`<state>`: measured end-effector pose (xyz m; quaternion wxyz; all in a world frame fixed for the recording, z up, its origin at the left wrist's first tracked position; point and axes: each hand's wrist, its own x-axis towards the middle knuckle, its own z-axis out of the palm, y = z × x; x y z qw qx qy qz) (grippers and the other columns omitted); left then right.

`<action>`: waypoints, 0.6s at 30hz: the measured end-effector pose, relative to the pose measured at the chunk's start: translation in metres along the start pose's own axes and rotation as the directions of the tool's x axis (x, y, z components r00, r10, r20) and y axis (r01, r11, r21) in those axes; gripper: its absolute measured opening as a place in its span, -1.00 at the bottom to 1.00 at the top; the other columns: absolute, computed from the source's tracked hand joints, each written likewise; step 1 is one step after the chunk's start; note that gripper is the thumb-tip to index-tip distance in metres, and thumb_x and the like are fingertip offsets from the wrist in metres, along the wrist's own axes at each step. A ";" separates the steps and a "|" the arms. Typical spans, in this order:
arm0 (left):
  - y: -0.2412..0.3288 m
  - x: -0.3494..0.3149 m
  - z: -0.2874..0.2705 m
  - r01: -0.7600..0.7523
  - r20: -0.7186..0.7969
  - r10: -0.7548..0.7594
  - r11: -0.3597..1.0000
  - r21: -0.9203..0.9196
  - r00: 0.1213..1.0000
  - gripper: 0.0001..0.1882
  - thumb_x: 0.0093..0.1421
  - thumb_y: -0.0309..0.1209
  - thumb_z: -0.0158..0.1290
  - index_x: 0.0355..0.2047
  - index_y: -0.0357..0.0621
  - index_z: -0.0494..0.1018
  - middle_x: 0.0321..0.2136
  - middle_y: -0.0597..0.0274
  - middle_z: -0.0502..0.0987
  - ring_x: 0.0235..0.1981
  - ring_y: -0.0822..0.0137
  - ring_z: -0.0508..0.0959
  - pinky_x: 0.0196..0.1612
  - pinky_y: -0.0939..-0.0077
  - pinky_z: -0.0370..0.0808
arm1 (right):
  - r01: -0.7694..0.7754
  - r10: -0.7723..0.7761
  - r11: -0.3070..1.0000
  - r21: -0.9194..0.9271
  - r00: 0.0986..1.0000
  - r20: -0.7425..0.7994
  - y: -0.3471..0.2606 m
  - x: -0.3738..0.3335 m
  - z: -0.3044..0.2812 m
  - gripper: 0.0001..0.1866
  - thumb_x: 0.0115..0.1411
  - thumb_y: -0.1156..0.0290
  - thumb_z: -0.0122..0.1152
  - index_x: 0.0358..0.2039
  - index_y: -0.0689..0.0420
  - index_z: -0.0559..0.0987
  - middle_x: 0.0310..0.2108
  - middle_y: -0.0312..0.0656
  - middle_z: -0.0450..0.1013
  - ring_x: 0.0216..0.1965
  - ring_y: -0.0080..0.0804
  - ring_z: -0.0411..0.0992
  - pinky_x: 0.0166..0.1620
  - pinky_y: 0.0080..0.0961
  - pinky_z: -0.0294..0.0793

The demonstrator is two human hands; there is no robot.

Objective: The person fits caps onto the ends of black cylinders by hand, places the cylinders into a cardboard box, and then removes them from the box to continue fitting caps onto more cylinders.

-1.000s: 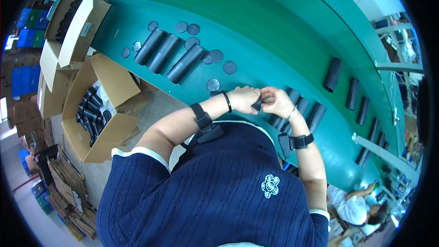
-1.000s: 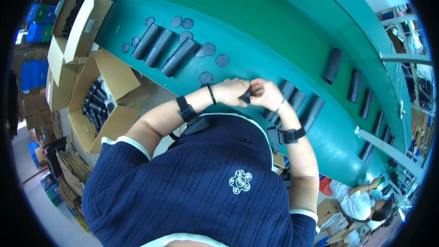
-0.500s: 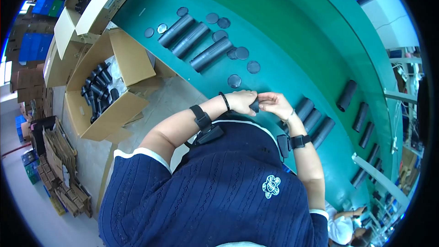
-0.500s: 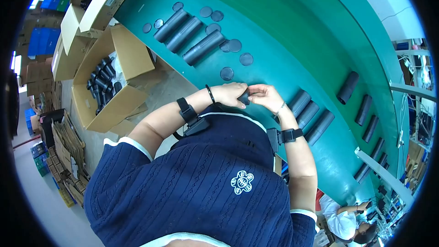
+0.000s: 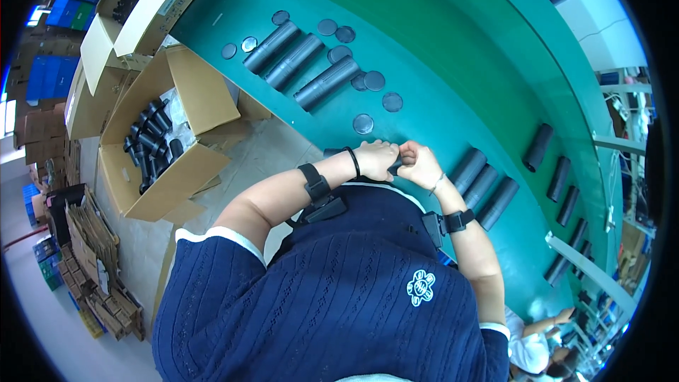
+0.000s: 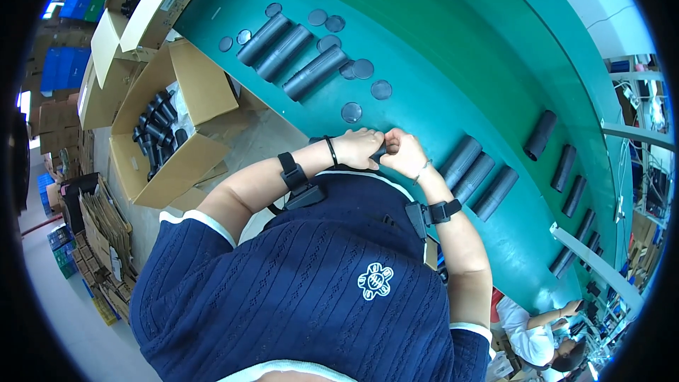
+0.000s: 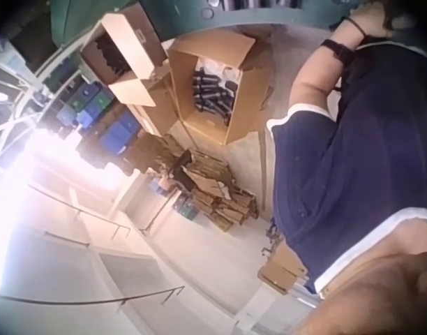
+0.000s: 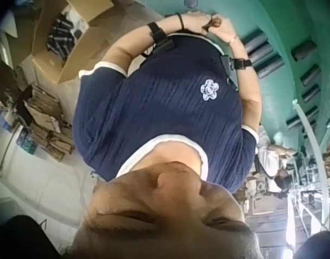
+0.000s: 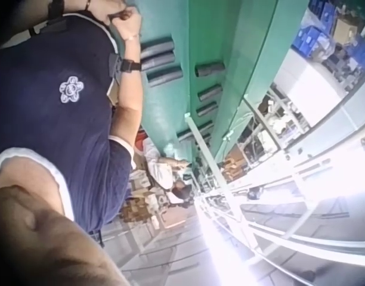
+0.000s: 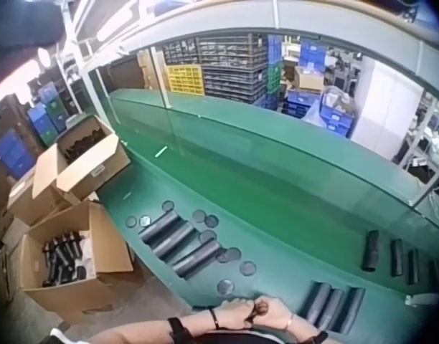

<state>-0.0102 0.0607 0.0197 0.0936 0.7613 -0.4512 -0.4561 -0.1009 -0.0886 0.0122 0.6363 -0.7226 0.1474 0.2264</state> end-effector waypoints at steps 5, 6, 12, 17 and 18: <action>-0.006 0.005 0.004 0.047 -0.007 -0.047 0.999 -0.028 0.999 -0.31 -0.04 -0.12 0.24 -0.03 -0.30 0.26 -0.02 -0.02 0.40 0.06 0.03 0.38 -0.04 0.02 0.41 | 0.072 -0.101 0.969 -0.237 0.988 -0.116 -0.001 0.008 0.008 -0.69 -0.17 0.58 0.13 -0.31 0.32 0.51 -0.43 -0.10 0.54 -0.40 -0.44 0.52 -0.29 -0.52 0.50; -0.007 0.002 0.001 0.044 0.006 -0.043 0.998 -0.039 0.999 -0.31 -0.04 -0.12 0.24 -0.03 -0.29 0.27 -0.02 0.00 0.40 0.06 0.03 0.37 -0.04 0.01 0.41 | 0.082 -0.129 0.956 -0.281 0.980 -0.153 0.004 0.015 0.005 -0.72 -0.17 0.60 0.08 -0.35 0.30 0.54 -0.45 -0.06 0.54 -0.40 -0.36 0.53 -0.29 -0.49 0.51; -0.055 -0.008 0.007 -0.192 -0.108 0.166 0.928 -0.318 0.980 -0.26 -0.09 -0.08 0.23 -0.19 -0.56 0.23 -0.26 -0.32 0.45 -0.16 -0.07 0.50 -0.10 0.29 0.43 | 0.166 -0.262 0.942 -0.291 0.906 -0.332 0.023 0.054 -0.001 -0.72 -0.08 0.68 -0.04 -0.36 0.26 0.58 -0.43 -0.06 0.55 -0.42 -0.36 0.54 -0.31 -0.52 0.50; -0.091 -0.038 0.003 -0.194 -0.236 0.093 0.870 -0.453 0.967 -0.16 -0.06 -0.06 0.26 0.00 -0.51 0.19 -0.17 -0.22 0.43 -0.12 0.03 0.46 -0.06 0.34 0.38 | 0.234 -0.267 0.964 -0.130 0.860 -0.435 -0.004 0.104 0.005 -0.82 -0.02 0.60 0.07 -0.37 0.19 0.57 -0.40 -0.07 0.54 -0.39 -0.25 0.52 -0.29 -0.41 0.50; -0.094 -0.045 0.000 -0.152 -0.222 0.036 0.834 -0.531 0.974 -0.17 -0.05 -0.10 0.28 0.03 -0.47 0.19 -0.16 -0.14 0.43 -0.12 0.14 0.45 -0.05 0.39 0.37 | 0.081 -0.244 0.939 -0.334 0.842 -0.482 -0.009 0.108 0.005 -0.84 0.00 0.54 0.11 -0.35 0.15 0.55 -0.36 -0.03 0.53 -0.33 -0.13 0.53 -0.23 -0.31 0.51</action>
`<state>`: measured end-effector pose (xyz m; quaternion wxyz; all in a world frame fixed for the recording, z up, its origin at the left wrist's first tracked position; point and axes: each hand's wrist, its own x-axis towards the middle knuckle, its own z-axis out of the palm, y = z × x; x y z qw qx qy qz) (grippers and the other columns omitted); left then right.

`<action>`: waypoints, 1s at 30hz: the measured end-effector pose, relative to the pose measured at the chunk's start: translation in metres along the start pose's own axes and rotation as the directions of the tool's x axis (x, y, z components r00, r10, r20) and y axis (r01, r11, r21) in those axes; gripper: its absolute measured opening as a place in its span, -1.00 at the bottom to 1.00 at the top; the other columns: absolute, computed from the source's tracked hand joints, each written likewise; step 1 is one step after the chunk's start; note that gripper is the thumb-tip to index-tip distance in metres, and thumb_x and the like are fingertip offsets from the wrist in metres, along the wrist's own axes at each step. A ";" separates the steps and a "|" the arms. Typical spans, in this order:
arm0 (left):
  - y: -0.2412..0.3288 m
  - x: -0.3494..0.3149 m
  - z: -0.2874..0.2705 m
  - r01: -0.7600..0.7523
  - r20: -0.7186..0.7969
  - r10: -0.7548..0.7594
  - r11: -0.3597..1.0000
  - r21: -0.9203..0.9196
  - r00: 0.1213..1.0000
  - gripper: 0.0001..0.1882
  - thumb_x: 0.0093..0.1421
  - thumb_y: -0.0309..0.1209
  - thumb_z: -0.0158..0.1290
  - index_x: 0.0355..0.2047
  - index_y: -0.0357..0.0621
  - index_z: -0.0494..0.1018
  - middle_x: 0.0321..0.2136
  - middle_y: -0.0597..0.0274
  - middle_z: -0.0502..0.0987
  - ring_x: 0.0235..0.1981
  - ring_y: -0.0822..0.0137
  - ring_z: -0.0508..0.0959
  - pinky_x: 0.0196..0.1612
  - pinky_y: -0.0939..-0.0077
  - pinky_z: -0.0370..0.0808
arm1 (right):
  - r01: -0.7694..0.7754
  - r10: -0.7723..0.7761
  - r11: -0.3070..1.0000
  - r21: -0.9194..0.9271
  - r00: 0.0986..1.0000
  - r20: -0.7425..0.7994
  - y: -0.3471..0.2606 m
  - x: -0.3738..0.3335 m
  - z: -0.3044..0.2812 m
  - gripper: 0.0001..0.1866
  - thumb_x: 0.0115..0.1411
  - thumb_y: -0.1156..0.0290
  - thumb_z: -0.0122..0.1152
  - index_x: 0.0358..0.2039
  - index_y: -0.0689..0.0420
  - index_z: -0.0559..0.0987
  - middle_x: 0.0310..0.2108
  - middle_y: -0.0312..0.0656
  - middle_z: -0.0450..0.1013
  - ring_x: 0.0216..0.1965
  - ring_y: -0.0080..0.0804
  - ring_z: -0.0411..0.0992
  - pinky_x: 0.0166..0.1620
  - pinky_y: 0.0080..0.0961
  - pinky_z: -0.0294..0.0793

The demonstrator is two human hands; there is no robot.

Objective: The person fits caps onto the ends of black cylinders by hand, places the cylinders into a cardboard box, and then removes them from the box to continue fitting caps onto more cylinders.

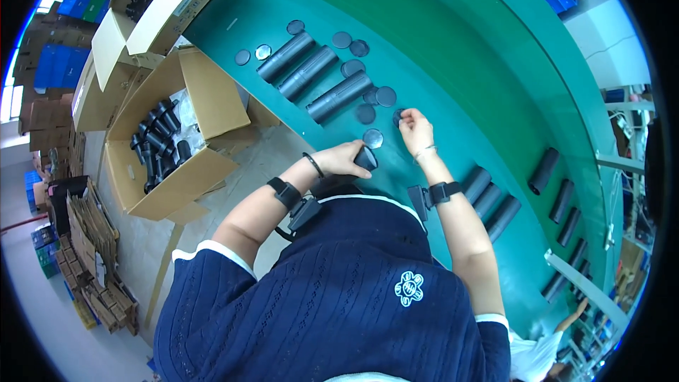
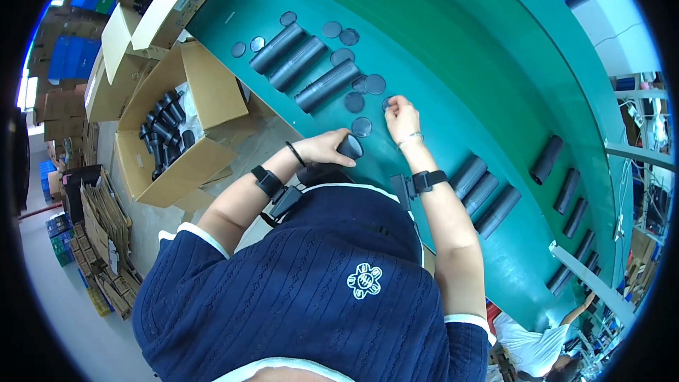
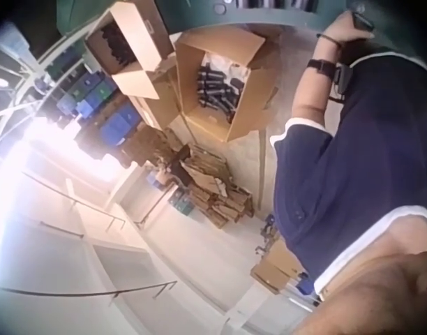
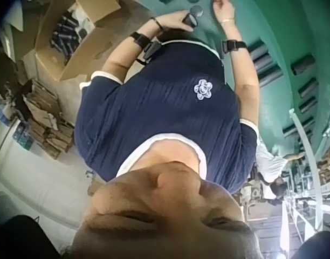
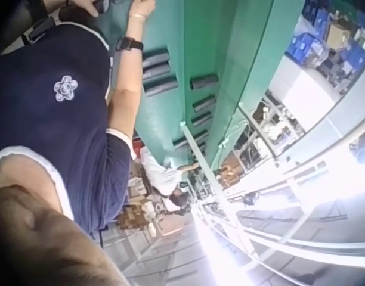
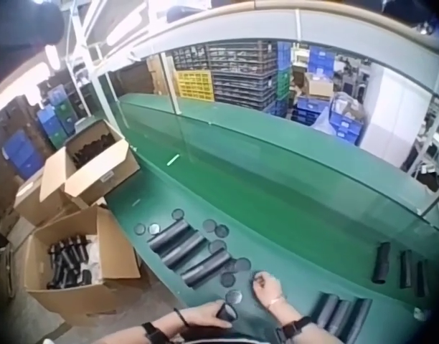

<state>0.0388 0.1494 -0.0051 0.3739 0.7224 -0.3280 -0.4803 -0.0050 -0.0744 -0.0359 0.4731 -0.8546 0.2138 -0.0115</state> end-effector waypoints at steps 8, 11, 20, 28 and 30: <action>-0.016 -0.008 -0.016 0.144 -0.014 -0.164 0.901 -0.409 0.986 -0.32 0.01 -0.24 0.27 0.05 -0.34 0.26 -0.16 0.20 0.44 -0.14 0.45 0.39 -0.05 0.58 0.33 | 0.279 -0.220 0.834 -0.476 0.960 0.175 0.010 -0.012 0.048 -0.84 0.00 0.35 0.23 -0.44 0.16 0.53 -0.46 -0.04 0.50 -0.37 0.00 0.49 -0.27 -0.14 0.48; -0.011 0.006 -0.016 0.115 0.093 -0.076 0.824 -0.555 0.993 -0.36 0.02 -0.28 0.27 0.04 -0.31 0.28 -0.16 0.24 0.44 -0.13 0.46 0.39 -0.04 0.59 0.32 | 0.287 -0.229 0.840 -0.461 0.957 0.180 0.022 -0.007 0.042 -0.88 0.00 0.42 0.22 -0.46 0.18 0.51 -0.48 -0.06 0.49 -0.40 -0.04 0.49 -0.30 -0.20 0.49; 0.014 0.029 -0.016 0.182 0.121 -0.140 0.854 -0.488 0.983 -0.35 0.01 -0.41 0.27 0.07 -0.31 0.25 -0.19 0.30 0.42 -0.15 0.47 0.40 -0.04 0.59 0.34 | 0.207 -0.177 0.930 -0.303 0.976 0.125 0.024 -0.027 0.004 -0.84 0.10 0.41 0.15 -0.27 0.10 0.48 -0.27 0.02 0.46 -0.26 0.05 0.46 -0.21 -0.11 0.45; 0.000 0.030 -0.016 0.118 -0.002 -0.167 0.702 -0.702 0.986 -0.35 -0.02 -0.39 0.30 0.04 -0.31 0.26 -0.21 0.27 0.42 -0.16 0.44 0.42 -0.07 0.57 0.37 | 0.111 -0.022 0.900 -0.422 0.978 0.209 -0.009 -0.013 0.016 -0.55 0.09 0.39 0.17 0.02 0.05 0.36 0.00 -0.01 0.31 -0.13 0.07 0.42 -0.08 -0.13 0.46; 0.003 0.019 -0.019 0.086 -0.011 -0.127 0.730 -0.679 0.992 -0.36 -0.02 -0.39 0.30 0.03 -0.29 0.27 -0.22 0.29 0.43 -0.16 0.45 0.41 -0.07 0.57 0.37 | 0.225 -0.133 0.876 -0.426 0.963 0.235 -0.010 -0.008 0.023 -0.51 0.06 0.39 0.20 0.03 0.07 0.36 0.00 -0.03 0.30 -0.07 0.03 0.38 -0.06 -0.16 0.45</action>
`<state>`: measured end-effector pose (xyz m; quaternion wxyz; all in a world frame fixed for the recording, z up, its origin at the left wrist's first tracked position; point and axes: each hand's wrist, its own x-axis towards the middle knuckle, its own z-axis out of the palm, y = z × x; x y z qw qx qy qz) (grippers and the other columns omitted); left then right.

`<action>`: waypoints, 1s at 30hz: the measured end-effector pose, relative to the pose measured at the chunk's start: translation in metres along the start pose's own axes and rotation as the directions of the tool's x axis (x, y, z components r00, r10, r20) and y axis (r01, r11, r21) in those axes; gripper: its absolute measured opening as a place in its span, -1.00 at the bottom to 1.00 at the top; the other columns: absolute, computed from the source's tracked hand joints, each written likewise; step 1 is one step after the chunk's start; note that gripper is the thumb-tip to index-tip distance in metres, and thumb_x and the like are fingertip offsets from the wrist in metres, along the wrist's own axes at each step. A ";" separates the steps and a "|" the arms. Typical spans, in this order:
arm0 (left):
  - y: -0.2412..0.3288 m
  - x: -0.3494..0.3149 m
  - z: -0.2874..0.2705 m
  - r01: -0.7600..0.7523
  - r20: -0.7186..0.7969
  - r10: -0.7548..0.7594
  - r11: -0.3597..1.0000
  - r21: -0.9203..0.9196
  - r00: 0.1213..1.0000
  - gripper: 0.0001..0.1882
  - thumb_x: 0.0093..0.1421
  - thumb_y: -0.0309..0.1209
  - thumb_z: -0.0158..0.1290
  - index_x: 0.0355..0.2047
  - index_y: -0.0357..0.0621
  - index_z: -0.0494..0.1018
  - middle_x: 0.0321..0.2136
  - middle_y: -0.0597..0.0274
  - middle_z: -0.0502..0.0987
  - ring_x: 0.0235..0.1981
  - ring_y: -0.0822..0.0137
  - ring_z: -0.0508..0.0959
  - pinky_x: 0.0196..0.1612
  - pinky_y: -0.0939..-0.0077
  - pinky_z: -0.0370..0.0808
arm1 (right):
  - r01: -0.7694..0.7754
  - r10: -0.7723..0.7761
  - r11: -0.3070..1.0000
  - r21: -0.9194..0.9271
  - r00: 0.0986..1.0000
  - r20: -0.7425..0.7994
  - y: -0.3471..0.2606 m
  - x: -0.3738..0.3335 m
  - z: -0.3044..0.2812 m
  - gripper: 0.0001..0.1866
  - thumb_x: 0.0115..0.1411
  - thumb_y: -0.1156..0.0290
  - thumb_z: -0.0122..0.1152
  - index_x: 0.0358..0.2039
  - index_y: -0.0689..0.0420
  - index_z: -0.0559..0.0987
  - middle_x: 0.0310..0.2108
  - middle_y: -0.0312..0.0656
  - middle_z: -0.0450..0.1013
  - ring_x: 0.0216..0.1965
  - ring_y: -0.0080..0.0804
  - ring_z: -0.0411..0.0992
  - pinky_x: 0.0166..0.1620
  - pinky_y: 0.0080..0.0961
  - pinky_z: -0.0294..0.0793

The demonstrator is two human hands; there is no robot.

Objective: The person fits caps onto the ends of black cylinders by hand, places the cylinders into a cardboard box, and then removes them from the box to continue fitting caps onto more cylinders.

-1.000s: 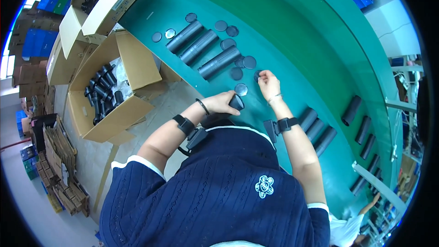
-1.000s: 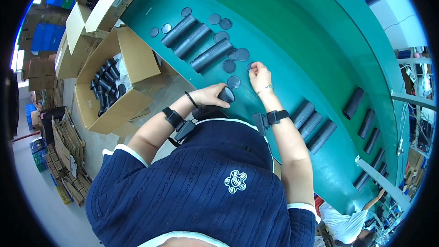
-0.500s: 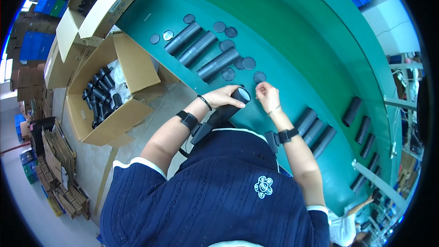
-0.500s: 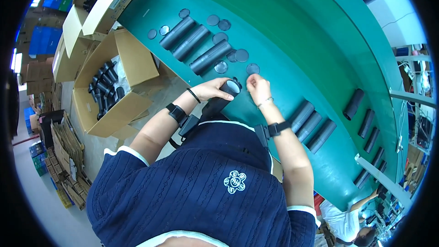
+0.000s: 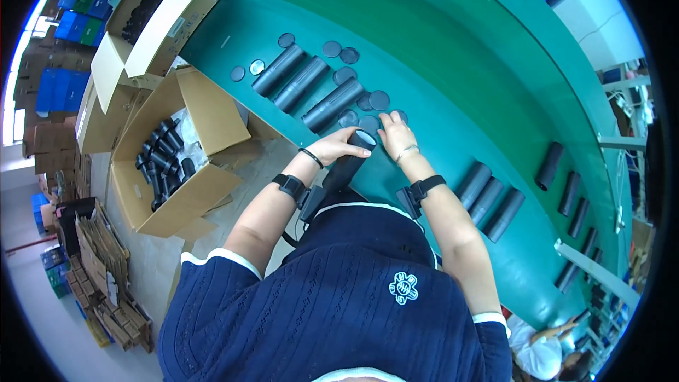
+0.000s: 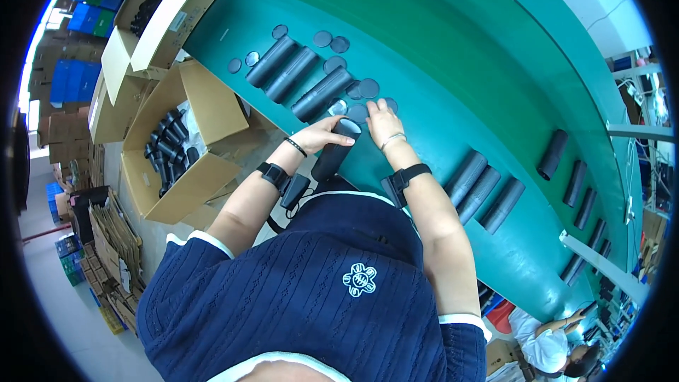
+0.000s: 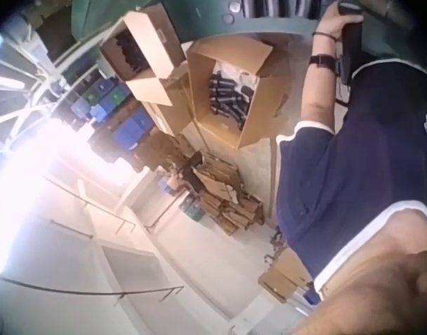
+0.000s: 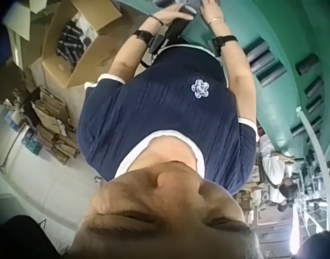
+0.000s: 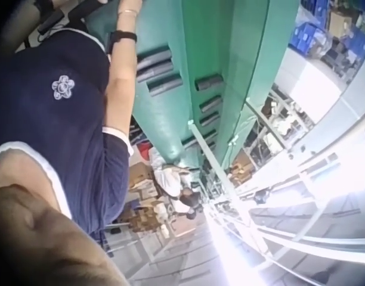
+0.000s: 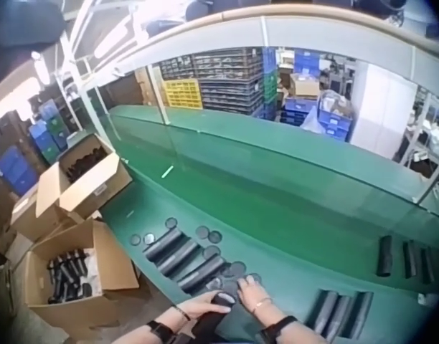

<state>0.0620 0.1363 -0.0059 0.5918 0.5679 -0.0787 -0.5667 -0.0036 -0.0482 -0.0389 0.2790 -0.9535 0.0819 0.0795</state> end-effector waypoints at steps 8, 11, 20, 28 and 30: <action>0.018 -0.018 0.007 -0.167 -0.066 0.158 0.972 -0.163 0.985 -0.50 0.02 -0.44 0.26 -0.04 -0.20 0.34 -0.25 0.39 0.44 -0.21 0.54 0.42 -0.11 0.62 0.37 | 0.240 -0.238 0.967 -0.081 0.971 0.028 0.010 0.012 -0.002 -0.36 -0.13 0.47 0.35 0.03 0.13 0.36 -0.01 -0.03 0.27 0.03 -0.06 0.28 0.02 -0.27 0.40; 0.019 -0.012 0.006 -0.201 -0.029 0.200 0.961 -0.188 0.979 -0.45 0.03 -0.45 0.25 0.02 -0.20 0.29 -0.20 0.37 0.43 -0.17 0.53 0.41 -0.08 0.61 0.37 | 0.086 -0.036 0.931 0.354 0.989 -0.146 0.018 -0.009 -0.031 -0.39 -0.01 0.47 0.30 0.10 0.09 0.34 -0.07 -0.05 0.31 -0.04 -0.16 0.34 0.00 -0.35 0.40; 0.019 0.027 0.078 -0.269 0.290 0.225 0.956 0.120 0.930 -0.30 -0.01 -0.37 0.29 0.08 -0.16 0.17 -0.10 0.24 0.35 -0.04 0.42 0.35 0.04 0.51 0.30 | -0.012 -0.102 -0.575 0.818 0.993 -0.057 0.053 -0.118 -0.104 -0.30 0.23 0.30 0.09 0.30 0.10 0.01 0.19 0.12 0.11 0.03 -0.06 0.31 -0.01 -0.38 0.43; 0.030 0.046 0.115 -0.387 0.399 0.265 0.883 0.267 0.878 -0.29 -0.04 -0.35 0.31 0.06 -0.17 0.19 -0.09 0.21 0.34 -0.03 0.37 0.35 0.05 0.47 0.30 | 0.002 -0.101 -0.662 0.749 0.991 -0.092 0.071 -0.157 -0.120 -0.39 0.22 0.35 0.11 0.23 0.08 0.11 0.17 0.20 0.12 0.11 0.13 0.26 0.12 -0.19 0.38; 0.037 0.045 0.122 -0.338 0.476 0.216 0.923 0.186 0.852 -0.34 -0.04 -0.41 0.30 0.05 -0.13 0.22 -0.12 0.26 0.35 -0.04 0.40 0.35 0.03 0.48 0.32 | 0.102 0.007 -0.558 0.823 0.993 -0.119 0.066 -0.162 -0.120 -0.39 0.20 0.36 0.15 0.21 0.05 0.13 0.18 0.15 0.11 0.15 0.11 0.22 0.13 -0.17 0.36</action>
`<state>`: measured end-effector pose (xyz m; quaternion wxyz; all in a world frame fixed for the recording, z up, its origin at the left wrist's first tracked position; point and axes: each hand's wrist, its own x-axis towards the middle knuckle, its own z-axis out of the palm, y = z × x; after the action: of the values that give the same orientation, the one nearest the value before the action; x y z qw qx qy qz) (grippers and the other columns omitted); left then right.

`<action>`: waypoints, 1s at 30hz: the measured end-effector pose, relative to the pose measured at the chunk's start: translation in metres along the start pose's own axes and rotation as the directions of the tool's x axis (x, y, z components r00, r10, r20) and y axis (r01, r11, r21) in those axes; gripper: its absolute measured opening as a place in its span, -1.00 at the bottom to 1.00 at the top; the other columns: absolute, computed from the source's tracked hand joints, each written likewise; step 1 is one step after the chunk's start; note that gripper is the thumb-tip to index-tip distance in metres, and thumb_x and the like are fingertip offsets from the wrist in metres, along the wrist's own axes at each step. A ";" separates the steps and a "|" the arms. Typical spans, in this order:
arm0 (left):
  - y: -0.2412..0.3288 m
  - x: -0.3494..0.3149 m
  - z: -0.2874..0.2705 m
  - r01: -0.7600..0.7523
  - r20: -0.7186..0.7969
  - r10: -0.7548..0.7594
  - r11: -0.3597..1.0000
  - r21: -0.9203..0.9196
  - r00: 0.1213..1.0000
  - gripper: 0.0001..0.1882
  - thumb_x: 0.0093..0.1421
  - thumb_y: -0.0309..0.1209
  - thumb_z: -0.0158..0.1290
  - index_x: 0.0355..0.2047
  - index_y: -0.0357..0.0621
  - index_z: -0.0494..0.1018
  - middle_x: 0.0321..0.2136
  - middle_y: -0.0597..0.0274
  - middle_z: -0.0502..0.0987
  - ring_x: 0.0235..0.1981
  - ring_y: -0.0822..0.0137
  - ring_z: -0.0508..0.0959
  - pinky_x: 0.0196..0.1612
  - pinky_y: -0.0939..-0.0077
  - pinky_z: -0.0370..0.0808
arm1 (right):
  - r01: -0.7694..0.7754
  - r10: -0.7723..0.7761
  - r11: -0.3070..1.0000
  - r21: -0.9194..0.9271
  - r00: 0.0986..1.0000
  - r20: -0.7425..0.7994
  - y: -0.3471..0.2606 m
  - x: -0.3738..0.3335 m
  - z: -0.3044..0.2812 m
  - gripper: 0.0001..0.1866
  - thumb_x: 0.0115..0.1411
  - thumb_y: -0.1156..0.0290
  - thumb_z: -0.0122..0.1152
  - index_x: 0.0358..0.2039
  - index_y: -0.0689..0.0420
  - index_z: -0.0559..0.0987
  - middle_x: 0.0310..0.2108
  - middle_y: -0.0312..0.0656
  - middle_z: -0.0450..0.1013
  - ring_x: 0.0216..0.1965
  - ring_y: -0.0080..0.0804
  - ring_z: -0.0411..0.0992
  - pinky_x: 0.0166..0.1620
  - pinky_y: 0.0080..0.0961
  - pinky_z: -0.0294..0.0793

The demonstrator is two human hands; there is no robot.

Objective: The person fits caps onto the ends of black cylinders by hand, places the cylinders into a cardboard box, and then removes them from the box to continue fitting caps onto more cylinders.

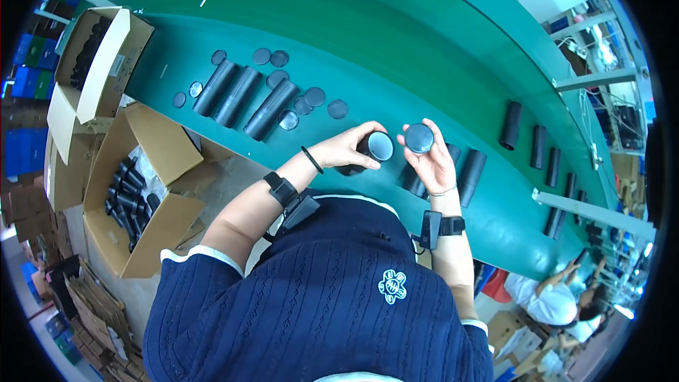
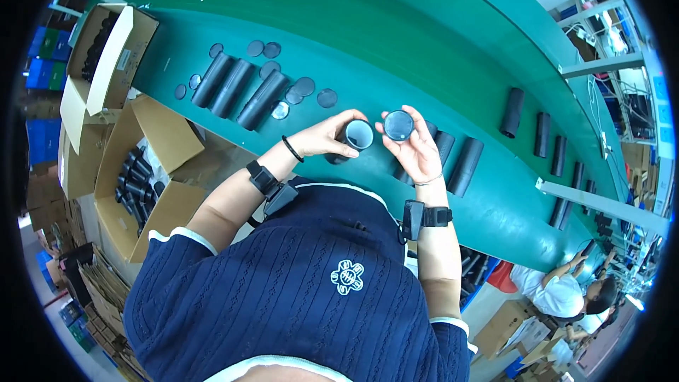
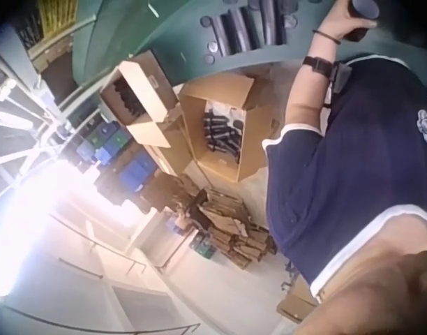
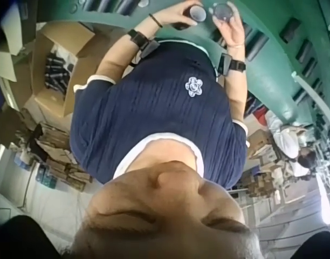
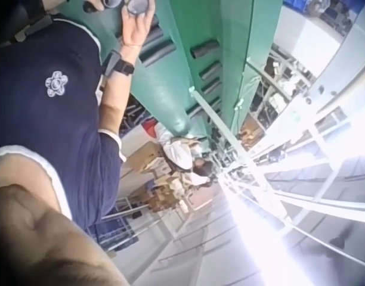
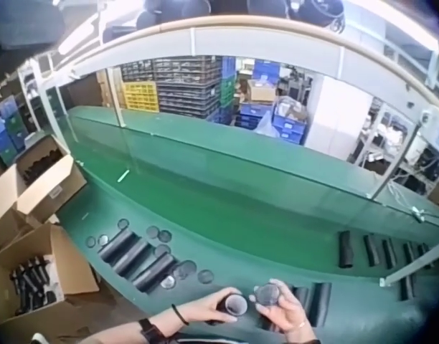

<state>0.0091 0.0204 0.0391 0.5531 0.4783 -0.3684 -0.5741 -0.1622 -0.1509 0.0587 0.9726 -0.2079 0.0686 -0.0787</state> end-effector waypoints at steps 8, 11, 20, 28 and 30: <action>0.029 0.006 0.026 0.062 0.136 -0.013 0.931 -0.359 0.991 -0.36 -0.05 -0.50 0.28 0.04 -0.07 0.25 -0.14 0.38 0.33 -0.06 0.48 0.35 0.00 0.55 0.32 | 0.117 -0.139 0.935 -0.335 0.989 -0.043 0.009 -0.006 0.007 -0.25 0.05 0.49 0.31 0.21 -0.05 0.14 0.18 -0.07 0.18 0.21 -0.15 0.17 0.21 -0.25 0.18; 0.028 0.006 0.024 0.080 0.181 -0.023 0.947 -0.312 0.983 -0.37 -0.05 -0.50 0.27 0.04 -0.07 0.26 -0.14 0.38 0.33 -0.05 0.48 0.34 -0.01 0.55 0.33 | 0.047 -0.064 0.951 -0.306 0.997 -0.045 0.005 -0.007 0.004 -0.23 0.08 0.42 0.29 0.26 0.02 0.10 0.16 -0.09 0.20 0.17 -0.26 0.20 0.19 -0.31 0.19; 0.000 0.011 0.020 -0.112 0.053 0.107 0.986 0.121 0.993 -0.35 -0.03 -0.44 0.28 0.07 -0.11 0.26 -0.04 0.23 0.31 0.06 0.36 0.30 0.11 0.44 0.29 | -0.033 -0.003 0.857 -0.514 0.998 -0.068 -0.002 -0.011 0.007 -0.39 0.16 0.31 0.22 0.19 0.14 0.23 0.08 -0.21 0.28 0.09 -0.42 0.27 0.10 -0.46 0.27; -0.016 0.020 0.018 -0.055 0.119 0.028 0.970 0.236 0.993 -0.24 0.04 -0.36 0.20 0.18 -0.22 0.06 0.09 0.00 0.23 0.15 0.14 0.24 0.18 0.31 0.22 | 0.089 -0.113 -0.157 -0.983 0.988 0.108 -0.016 -0.010 0.034 -0.32 -0.21 0.60 0.38 0.04 0.16 0.45 0.01 -0.09 0.37 0.06 -0.21 0.34 0.08 -0.39 0.34; -0.024 0.026 0.022 -0.054 0.120 0.036 0.986 0.156 0.992 -0.23 0.04 -0.35 0.20 0.18 -0.21 0.06 0.09 -0.01 0.23 0.16 0.12 0.22 0.18 0.29 0.21 | 0.087 -0.087 -0.199 -0.976 0.991 0.106 -0.015 -0.008 0.038 -0.36 -0.21 0.59 0.37 0.00 0.18 0.46 -0.02 -0.06 0.38 0.05 -0.15 0.35 0.07 -0.36 0.35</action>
<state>-0.0170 -0.0047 0.0191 0.5037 0.4781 -0.4553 -0.5572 -0.1651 -0.1479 0.1002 0.4497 -0.8864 0.0898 -0.0636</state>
